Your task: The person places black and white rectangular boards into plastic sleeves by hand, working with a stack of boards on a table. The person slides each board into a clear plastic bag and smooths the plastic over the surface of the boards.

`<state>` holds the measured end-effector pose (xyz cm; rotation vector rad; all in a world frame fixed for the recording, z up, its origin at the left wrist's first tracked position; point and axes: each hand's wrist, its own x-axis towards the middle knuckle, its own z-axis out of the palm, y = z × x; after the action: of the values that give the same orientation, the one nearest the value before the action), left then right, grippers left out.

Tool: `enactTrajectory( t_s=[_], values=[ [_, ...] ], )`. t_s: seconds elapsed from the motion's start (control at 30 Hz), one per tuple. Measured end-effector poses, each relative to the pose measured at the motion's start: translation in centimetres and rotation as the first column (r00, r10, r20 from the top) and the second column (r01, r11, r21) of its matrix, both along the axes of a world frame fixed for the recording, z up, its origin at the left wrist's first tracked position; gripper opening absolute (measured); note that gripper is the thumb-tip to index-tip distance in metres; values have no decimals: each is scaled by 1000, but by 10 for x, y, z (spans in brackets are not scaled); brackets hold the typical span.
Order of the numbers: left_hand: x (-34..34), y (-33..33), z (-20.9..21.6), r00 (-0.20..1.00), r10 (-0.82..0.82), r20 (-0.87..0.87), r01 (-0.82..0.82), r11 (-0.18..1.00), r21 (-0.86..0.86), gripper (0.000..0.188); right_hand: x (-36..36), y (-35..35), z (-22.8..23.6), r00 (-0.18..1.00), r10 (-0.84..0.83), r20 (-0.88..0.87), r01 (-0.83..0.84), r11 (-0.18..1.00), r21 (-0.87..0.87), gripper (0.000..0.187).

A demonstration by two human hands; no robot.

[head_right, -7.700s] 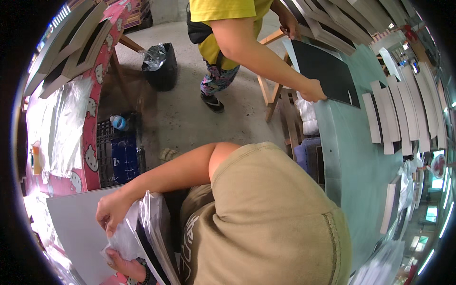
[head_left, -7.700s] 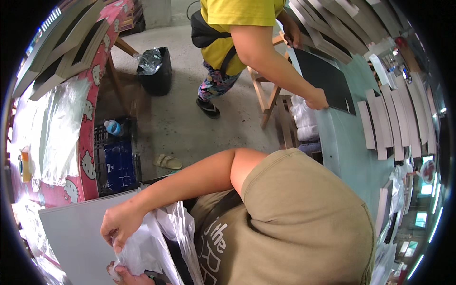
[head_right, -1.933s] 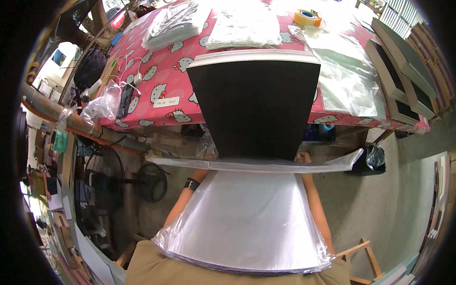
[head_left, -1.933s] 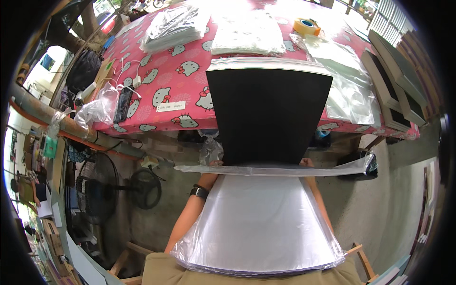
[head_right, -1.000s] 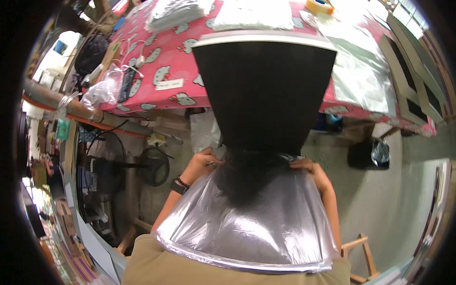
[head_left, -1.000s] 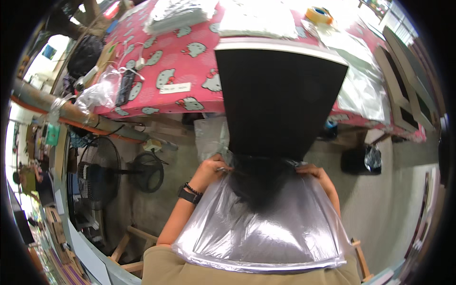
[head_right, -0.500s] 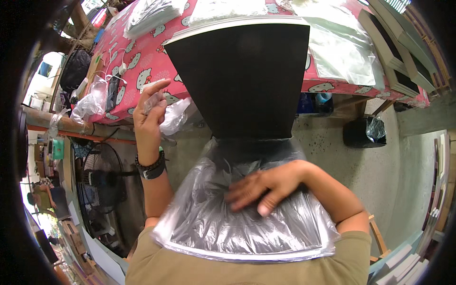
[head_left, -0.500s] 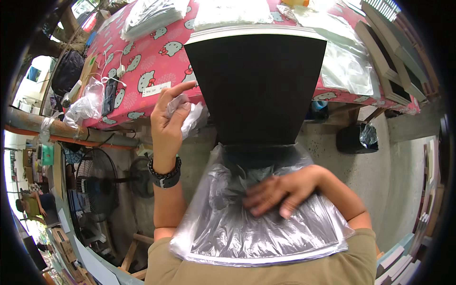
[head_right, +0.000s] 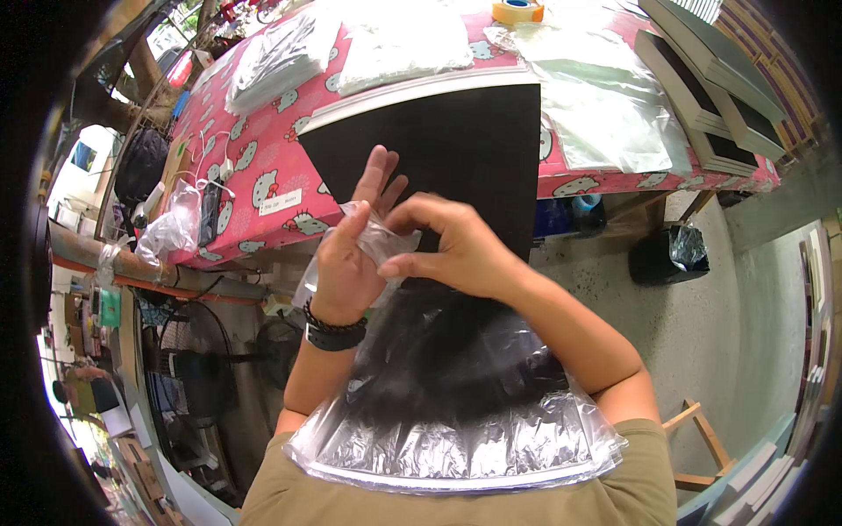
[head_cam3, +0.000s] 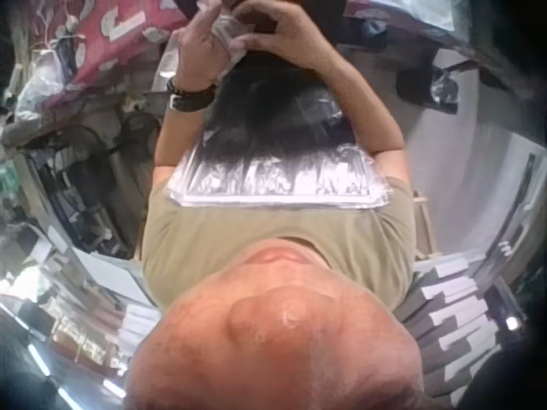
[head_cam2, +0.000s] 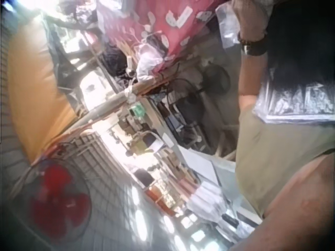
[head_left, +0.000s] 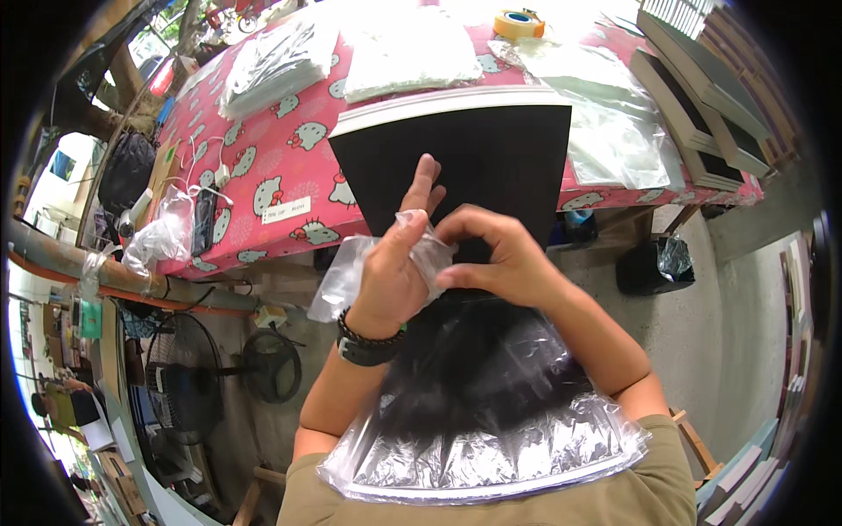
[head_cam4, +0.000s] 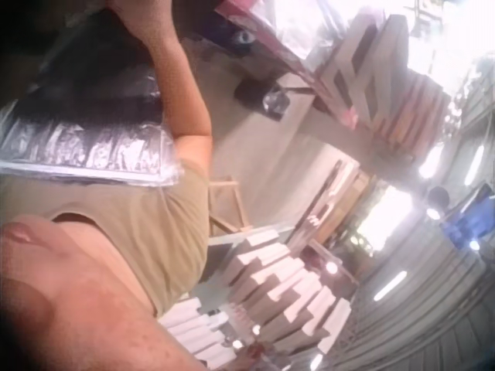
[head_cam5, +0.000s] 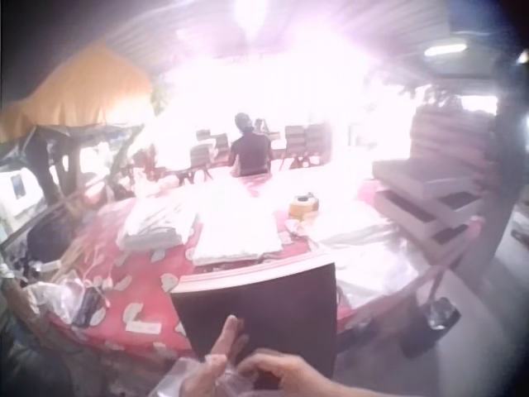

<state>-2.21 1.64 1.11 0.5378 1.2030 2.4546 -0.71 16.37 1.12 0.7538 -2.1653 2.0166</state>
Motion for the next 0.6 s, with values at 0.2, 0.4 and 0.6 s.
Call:
enactTrajectory(
  t_s=[0.2,0.4,0.6],
  values=[
    [5,3,-7,975,202,98,-185,970,-160,21,-3,11,-10,921,-36,388,83,991,-106,13],
    [8,1,-11,966,226,125,-201,961,-189,15,1,10,-11,935,-244,259,253,967,-3,14],
    [9,0,-21,971,239,24,-226,944,-241,20,5,4,-14,943,-329,-54,333,921,204,15]
  ],
)
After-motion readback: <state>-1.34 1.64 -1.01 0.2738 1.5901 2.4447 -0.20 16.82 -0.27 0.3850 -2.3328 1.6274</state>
